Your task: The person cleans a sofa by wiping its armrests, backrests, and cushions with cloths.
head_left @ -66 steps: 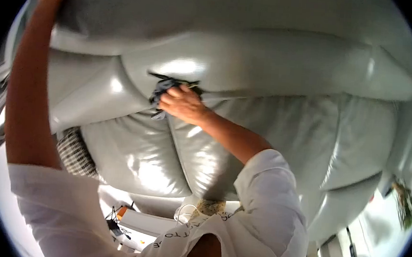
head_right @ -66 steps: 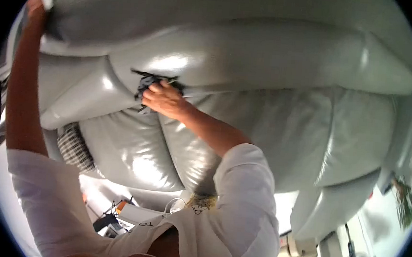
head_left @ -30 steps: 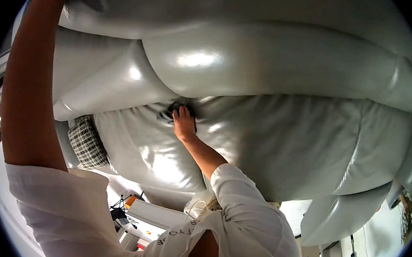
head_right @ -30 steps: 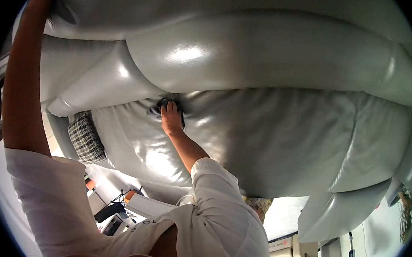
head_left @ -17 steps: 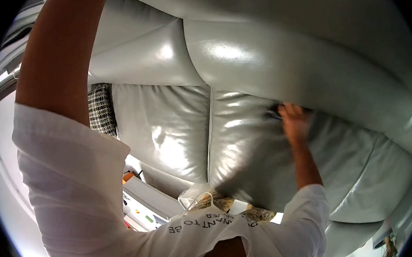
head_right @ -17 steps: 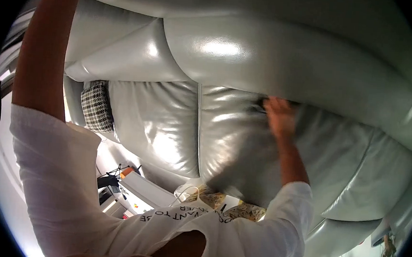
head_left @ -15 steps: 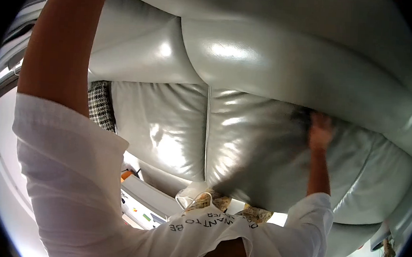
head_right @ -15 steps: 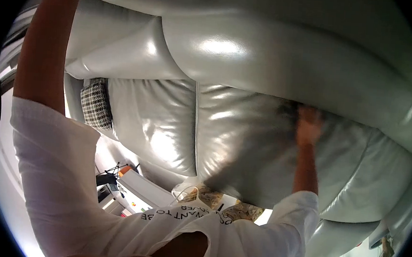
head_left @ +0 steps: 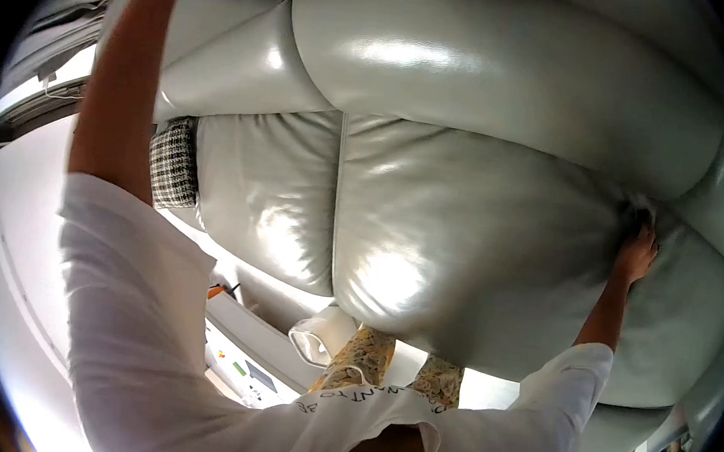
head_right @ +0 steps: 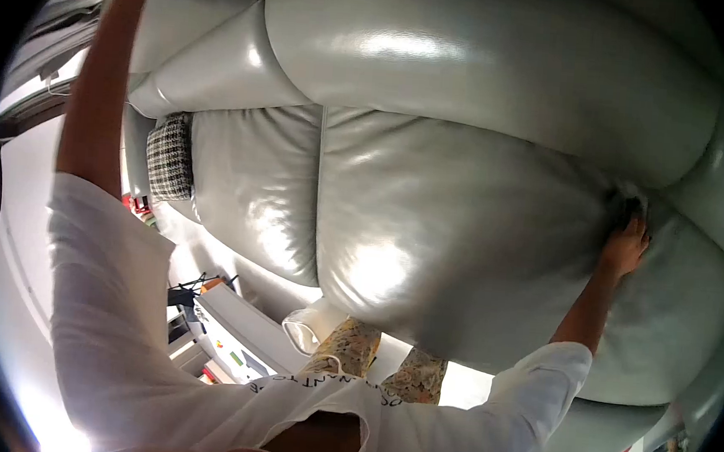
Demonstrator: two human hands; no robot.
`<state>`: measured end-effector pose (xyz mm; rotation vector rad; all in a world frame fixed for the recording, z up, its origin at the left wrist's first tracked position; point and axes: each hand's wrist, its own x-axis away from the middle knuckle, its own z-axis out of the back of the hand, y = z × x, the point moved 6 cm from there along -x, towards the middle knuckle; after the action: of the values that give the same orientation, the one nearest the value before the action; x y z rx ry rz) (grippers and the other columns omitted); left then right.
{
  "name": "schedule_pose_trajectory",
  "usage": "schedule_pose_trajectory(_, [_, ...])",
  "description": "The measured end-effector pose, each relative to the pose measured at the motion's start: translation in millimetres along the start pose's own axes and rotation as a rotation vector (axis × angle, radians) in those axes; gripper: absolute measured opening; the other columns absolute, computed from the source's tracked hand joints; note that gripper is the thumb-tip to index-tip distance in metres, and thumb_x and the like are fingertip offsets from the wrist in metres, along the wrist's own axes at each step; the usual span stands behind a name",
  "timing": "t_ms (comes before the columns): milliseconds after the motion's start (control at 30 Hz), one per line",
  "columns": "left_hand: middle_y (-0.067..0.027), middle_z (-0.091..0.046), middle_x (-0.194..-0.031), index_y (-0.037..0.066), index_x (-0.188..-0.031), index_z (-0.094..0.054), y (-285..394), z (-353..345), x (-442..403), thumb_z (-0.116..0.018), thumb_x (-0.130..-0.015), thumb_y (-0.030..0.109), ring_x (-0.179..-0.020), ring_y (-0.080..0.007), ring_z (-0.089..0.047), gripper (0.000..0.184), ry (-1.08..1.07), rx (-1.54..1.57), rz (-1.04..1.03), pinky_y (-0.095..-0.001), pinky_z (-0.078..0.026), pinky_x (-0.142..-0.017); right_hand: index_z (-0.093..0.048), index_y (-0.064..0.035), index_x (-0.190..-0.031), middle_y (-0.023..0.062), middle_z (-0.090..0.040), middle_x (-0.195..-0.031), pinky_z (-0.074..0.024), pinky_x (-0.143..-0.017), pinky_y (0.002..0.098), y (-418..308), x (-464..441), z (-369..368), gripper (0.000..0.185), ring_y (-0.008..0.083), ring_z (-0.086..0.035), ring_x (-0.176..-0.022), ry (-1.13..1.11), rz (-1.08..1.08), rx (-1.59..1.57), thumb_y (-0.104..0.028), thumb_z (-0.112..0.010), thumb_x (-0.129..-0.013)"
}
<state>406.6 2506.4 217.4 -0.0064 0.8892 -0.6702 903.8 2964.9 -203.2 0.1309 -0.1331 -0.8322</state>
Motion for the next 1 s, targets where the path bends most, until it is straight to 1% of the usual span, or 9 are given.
schedule_pose_trajectory(167, [-0.0237,-0.057,-0.106,-0.003,-0.115,-0.050,-66,-41,244,-0.061,-0.080,0.028,-0.098,-0.0404,-0.054,0.048,-0.287,-0.003,0.322,-0.0463,-0.042,-0.084,-0.055,-0.0180,-0.124,-0.0022,-0.045,-0.137,-0.0442,-0.090,0.0498,34,29,-28,0.032,0.0265,-0.043,-0.125,0.083,0.057,-0.153,-0.016,-0.046,-0.092])
schedule_pose_trajectory(233, [-0.0263,-0.057,-0.108,-0.007,-0.108,-0.054,-26,-39,340,-0.057,-0.083,0.031,-0.102,-0.0379,-0.057,0.045,-0.378,0.241,1.001,-0.0456,-0.044,-0.085,-0.055,-0.0181,-0.123,-0.0013,-0.045,-0.137,-0.0436,-0.089,0.0505,26,35,-20,0.033,0.0257,-0.042,-0.126,0.063,0.039,-0.166,-0.015,-0.046,-0.092])
schedule_pose_trajectory(300, [-0.0300,-0.055,-0.106,-0.010,-0.093,-0.053,5,-90,431,-0.056,-0.082,0.031,-0.097,-0.0406,-0.056,0.043,-0.514,0.117,1.277,-0.0468,-0.043,-0.087,-0.054,-0.0176,-0.123,-0.0004,-0.046,-0.137,-0.0433,-0.088,0.0502,19,38,-14,0.033,0.0253,-0.041,-0.127,0.071,0.011,-0.170,-0.013,-0.046,-0.091])
schedule_pose_trajectory(367, [-0.0328,-0.050,-0.107,-0.013,-0.097,-0.049,111,-82,387,-0.052,-0.082,0.021,-0.104,-0.0422,-0.048,0.038,-0.040,0.012,0.956,-0.0488,-0.035,-0.093,-0.054,-0.0167,-0.122,0.0006,-0.046,-0.137,-0.0431,-0.088,0.0490,13,40,-18,0.034,0.0253,-0.040,-0.128,0.102,-0.026,-0.161,-0.011,-0.047,-0.089])
schedule_pose_trajectory(400, [-0.0302,-0.047,-0.110,-0.013,-0.105,-0.045,162,-65,345,-0.055,-0.082,0.018,-0.106,-0.0407,-0.045,0.040,-0.269,0.203,1.198,-0.0482,-0.035,-0.094,-0.054,-0.0163,-0.122,0.0009,-0.046,-0.137,-0.0426,-0.088,0.0491,13,41,-17,0.035,0.0255,-0.040,-0.128,0.106,-0.032,-0.187,-0.010,-0.047,-0.088])
schedule_pose_trajectory(467, [-0.0169,-0.044,-0.116,-0.005,-0.123,-0.037,211,-152,411,-0.056,-0.083,0.004,-0.109,-0.0285,-0.043,0.045,-0.102,0.651,0.993,-0.0379,-0.038,-0.094,-0.054,-0.0153,-0.121,0.0016,-0.046,-0.138,-0.0416,-0.088,0.0493,12,42,-17,0.036,0.0258,-0.039,-0.129,0.118,-0.049,-0.251,-0.008,-0.048,-0.086])
schedule_pose_trajectory(633, [-0.0079,-0.052,-0.113,0.006,-0.122,-0.048,512,-65,192,-0.054,-0.080,0.012,-0.101,-0.0249,-0.051,0.042,-0.711,0.579,-0.076,-0.0421,-0.042,-0.080,-0.052,-0.0154,-0.124,0.0019,-0.043,-0.140,-0.0376,-0.091,0.0494,20,45,-17,0.042,0.0269,-0.037,-0.130,0.092,-0.055,-0.315,-0.005,-0.051,-0.083])
schedule_pose_trajectory(733, [0.0048,-0.057,-0.116,0.021,-0.104,-0.061,609,-29,143,-0.056,-0.081,0.022,-0.106,-0.0156,-0.052,0.024,-0.313,0.665,-0.741,-0.0378,-0.044,-0.079,-0.050,-0.0155,-0.125,0.0023,-0.041,-0.142,-0.0362,-0.092,0.0488,19,49,-20,0.046,0.0269,-0.035,-0.132,0.084,-0.062,-0.356,-0.004,-0.053,-0.081])
schedule_pose_trajectory(1000, [0.0073,-0.056,-0.105,0.020,-0.107,-0.057,463,-69,44,-0.059,-0.082,0.022,-0.104,-0.0112,-0.051,0.026,-0.455,0.143,-1.005,-0.0355,-0.041,-0.079,-0.049,-0.0151,-0.125,0.0040,-0.041,-0.141,-0.0359,-0.092,0.0471,23,51,-29,0.050,0.0277,-0.035,-0.132,0.162,-0.045,-0.424,-0.002,-0.054,-0.077])
